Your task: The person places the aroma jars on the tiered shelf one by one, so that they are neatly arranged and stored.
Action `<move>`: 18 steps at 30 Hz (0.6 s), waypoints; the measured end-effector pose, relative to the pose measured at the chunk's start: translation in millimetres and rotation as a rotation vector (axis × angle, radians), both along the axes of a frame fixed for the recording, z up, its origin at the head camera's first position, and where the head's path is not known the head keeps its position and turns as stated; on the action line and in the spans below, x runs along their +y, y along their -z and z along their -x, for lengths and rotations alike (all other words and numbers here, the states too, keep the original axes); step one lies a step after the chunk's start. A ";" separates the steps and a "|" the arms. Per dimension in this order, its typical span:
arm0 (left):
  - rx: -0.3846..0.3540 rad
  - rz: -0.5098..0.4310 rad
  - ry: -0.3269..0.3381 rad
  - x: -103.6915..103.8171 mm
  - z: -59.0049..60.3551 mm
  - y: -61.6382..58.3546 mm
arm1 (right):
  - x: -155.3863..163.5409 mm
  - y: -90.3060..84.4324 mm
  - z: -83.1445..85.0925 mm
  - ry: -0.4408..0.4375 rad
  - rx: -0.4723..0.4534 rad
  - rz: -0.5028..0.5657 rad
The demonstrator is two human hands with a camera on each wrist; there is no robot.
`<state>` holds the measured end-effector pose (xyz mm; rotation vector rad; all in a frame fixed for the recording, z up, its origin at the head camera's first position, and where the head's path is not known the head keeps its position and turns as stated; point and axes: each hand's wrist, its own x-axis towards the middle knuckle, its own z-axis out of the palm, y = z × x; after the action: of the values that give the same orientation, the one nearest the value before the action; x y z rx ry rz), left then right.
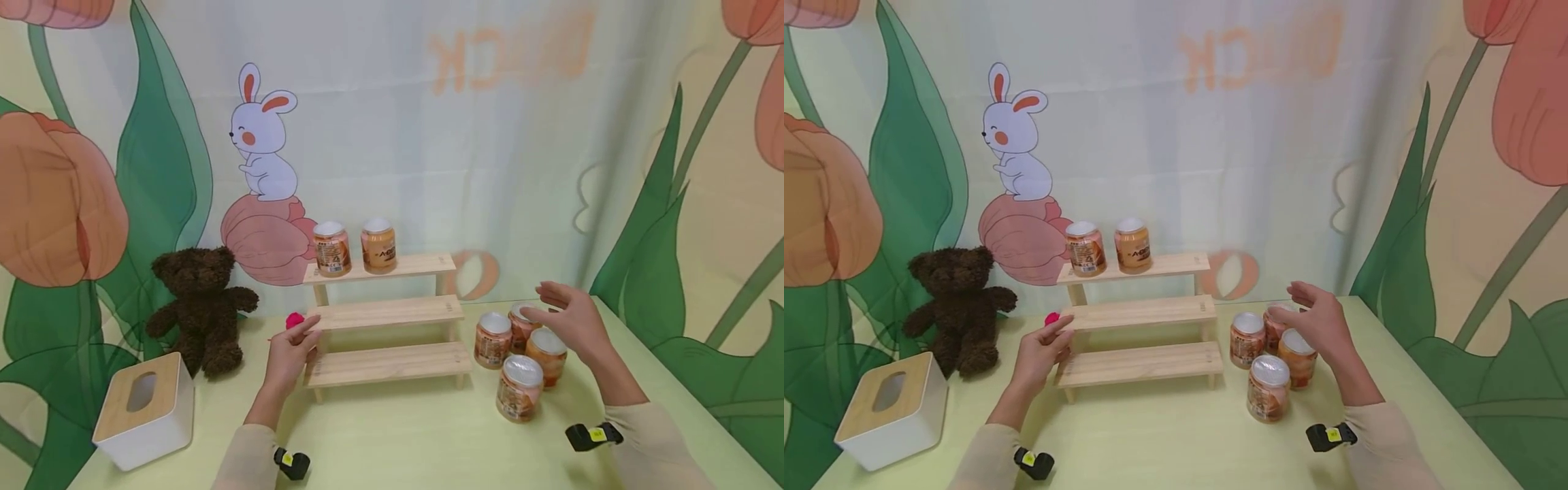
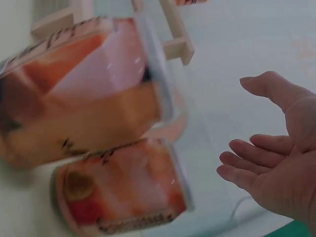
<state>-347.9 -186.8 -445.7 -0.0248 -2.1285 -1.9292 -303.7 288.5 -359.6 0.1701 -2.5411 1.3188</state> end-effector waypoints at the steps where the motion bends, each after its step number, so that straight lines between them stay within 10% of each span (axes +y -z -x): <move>1: 0.000 0.001 -0.005 0.2 -0.1 0.1 | 3.9 4.1 -0.7 -0.002 0.004 -0.004; 18: -0.012 0.013 -0.012 1.0 -1.7 -0.7 | 47.2 68.3 -0.9 -0.033 0.002 -0.032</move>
<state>-346.2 -185.7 -445.0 -0.0023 -2.1443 -1.9136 -302.8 335.7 -427.9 0.2205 -2.5694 1.2893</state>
